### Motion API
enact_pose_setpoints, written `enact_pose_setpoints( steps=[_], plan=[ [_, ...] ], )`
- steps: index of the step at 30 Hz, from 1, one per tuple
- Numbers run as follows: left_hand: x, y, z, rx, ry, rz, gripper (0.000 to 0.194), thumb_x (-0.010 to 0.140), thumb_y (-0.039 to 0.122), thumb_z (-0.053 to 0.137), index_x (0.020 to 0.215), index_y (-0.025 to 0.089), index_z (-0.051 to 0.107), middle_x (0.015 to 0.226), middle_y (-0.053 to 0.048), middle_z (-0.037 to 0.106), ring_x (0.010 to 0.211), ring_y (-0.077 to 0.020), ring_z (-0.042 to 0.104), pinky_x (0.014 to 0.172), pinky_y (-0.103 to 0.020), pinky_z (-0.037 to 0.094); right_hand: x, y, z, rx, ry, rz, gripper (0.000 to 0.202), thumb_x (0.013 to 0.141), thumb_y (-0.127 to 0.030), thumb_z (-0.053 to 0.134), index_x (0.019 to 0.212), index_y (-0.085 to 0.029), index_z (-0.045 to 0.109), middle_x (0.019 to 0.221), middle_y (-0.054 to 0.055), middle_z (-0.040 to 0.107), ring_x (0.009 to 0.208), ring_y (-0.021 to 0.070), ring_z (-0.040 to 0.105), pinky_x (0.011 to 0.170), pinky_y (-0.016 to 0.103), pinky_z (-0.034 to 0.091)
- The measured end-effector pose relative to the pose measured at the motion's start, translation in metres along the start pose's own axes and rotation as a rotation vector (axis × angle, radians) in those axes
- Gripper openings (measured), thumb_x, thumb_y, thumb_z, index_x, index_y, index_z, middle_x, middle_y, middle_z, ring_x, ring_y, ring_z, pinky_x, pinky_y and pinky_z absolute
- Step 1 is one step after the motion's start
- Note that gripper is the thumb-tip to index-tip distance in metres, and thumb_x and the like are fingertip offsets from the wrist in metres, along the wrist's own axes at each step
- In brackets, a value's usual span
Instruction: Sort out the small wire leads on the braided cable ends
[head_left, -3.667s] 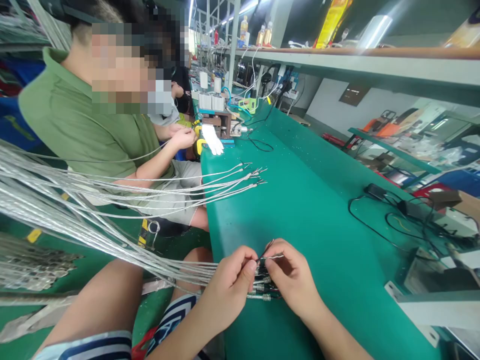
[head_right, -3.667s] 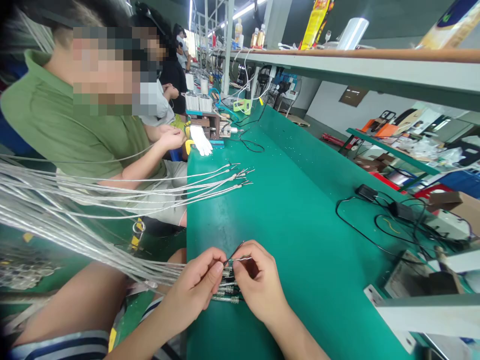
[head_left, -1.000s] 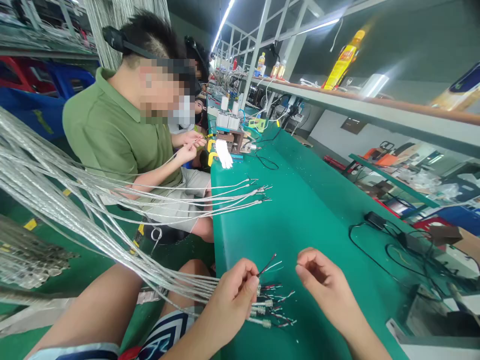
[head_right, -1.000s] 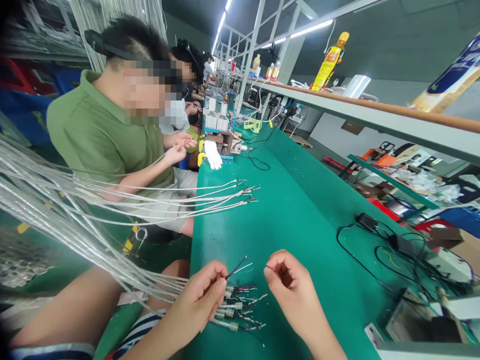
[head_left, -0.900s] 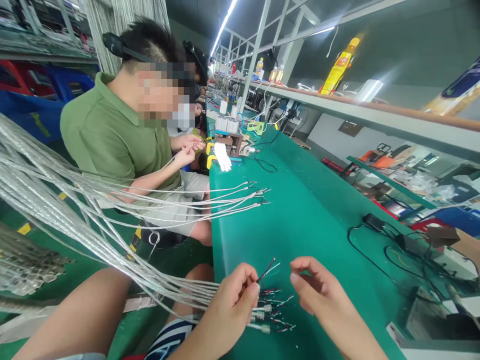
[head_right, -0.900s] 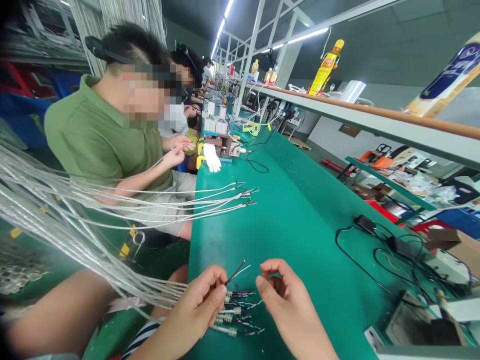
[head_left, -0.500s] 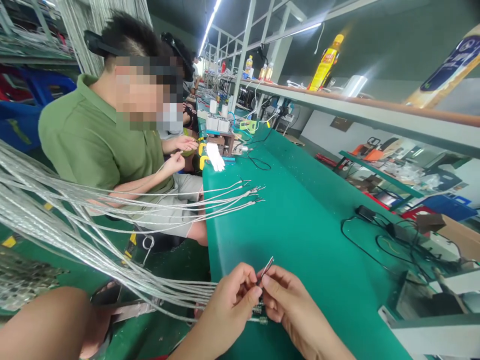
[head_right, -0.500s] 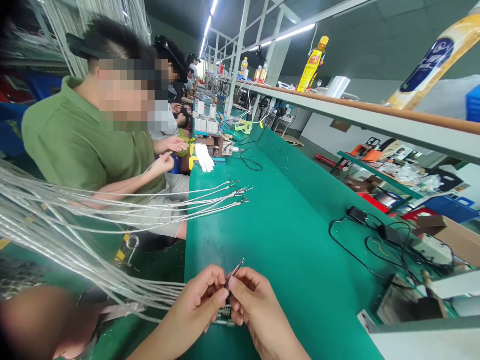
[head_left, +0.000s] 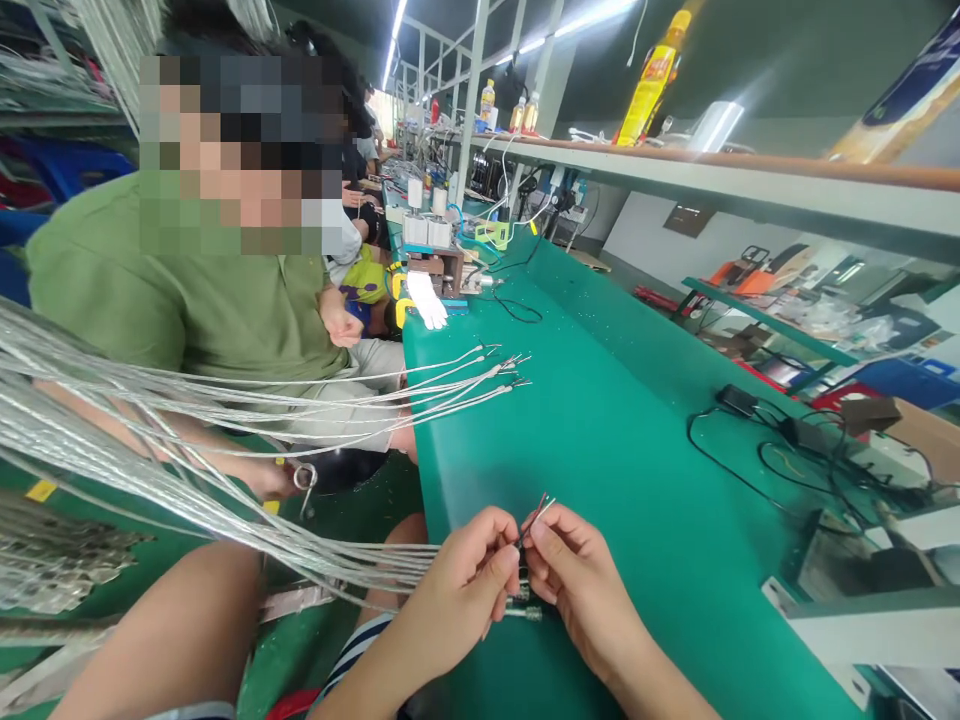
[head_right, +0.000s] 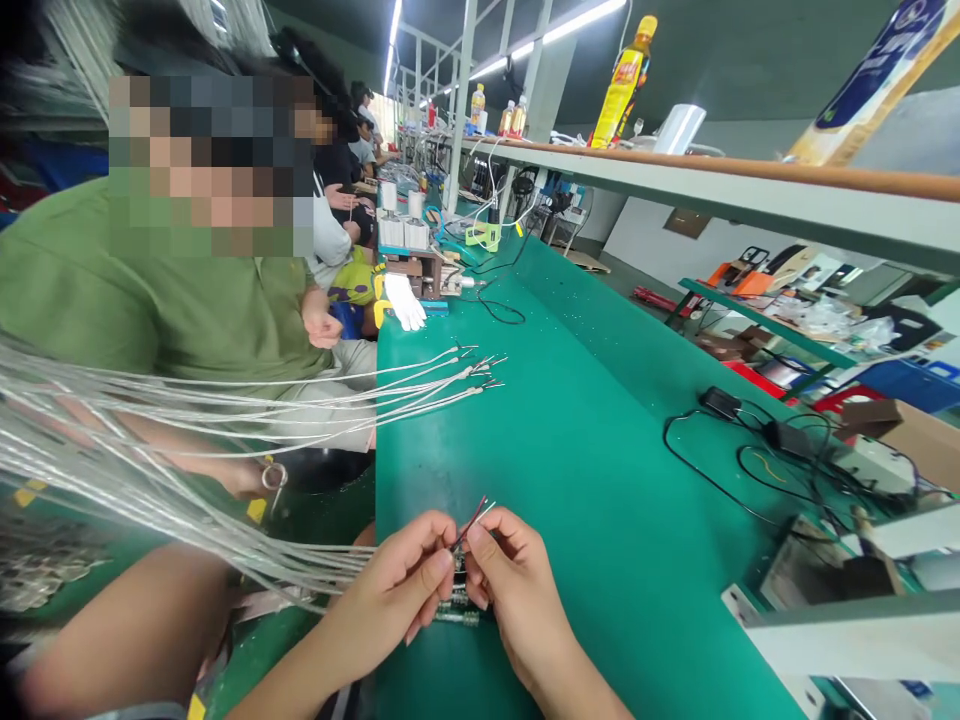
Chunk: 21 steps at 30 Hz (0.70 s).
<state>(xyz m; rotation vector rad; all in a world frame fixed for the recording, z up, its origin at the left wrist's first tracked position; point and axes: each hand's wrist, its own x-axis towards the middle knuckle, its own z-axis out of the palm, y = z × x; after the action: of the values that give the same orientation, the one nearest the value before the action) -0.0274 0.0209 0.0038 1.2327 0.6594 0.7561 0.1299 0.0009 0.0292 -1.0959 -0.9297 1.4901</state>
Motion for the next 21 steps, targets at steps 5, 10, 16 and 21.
enact_pose_setpoints(
  steps=[5,10,16,21],
  plan=[
    [0.0,0.0,0.0,0.029,0.0,-0.012,0.024,0.101,0.046,0.041,0.099,0.022,0.043,0.073,0.006,0.051,0.052,-0.0047,0.044,0.046,-0.016,0.033,0.001,0.003,-0.001,-0.026,-0.013,-0.005,0.023,0.093,-0.039,0.063,0.085,-0.017,0.063,0.055,-0.006,0.044,0.049,0.0077,0.034,0.048,0.024,0.024],
    [0.001,0.001,0.0,0.092,-0.023,-0.001,0.026,0.102,0.046,0.038,0.098,0.021,0.045,0.071,0.006,0.05,0.052,-0.0058,0.043,0.05,-0.019,0.034,0.002,0.0,-0.002,0.037,-0.038,0.019,0.022,0.093,-0.036,0.063,0.086,-0.015,0.066,0.059,-0.006,0.039,0.053,0.0071,0.027,0.048,0.024,0.018],
    [0.0,0.001,0.0,0.171,-0.035,0.026,0.028,0.103,0.044,0.035,0.092,0.021,0.044,0.07,0.006,0.049,0.055,-0.0076,0.044,0.054,-0.022,0.034,0.001,-0.003,-0.008,0.132,-0.058,0.106,0.02,0.093,-0.03,0.064,0.085,-0.012,0.068,0.065,-0.003,0.041,0.057,0.0074,0.022,0.05,0.024,0.015],
    [-0.001,0.0,0.002,0.218,-0.026,0.007,0.024,0.104,0.041,0.036,0.09,0.022,0.044,0.071,0.006,0.049,0.056,-0.0079,0.045,0.055,-0.021,0.033,0.001,-0.002,-0.011,0.146,-0.081,0.128,0.018,0.093,-0.029,0.064,0.085,-0.013,0.068,0.063,-0.004,0.04,0.057,0.008,0.022,0.05,0.024,0.014]
  ],
)
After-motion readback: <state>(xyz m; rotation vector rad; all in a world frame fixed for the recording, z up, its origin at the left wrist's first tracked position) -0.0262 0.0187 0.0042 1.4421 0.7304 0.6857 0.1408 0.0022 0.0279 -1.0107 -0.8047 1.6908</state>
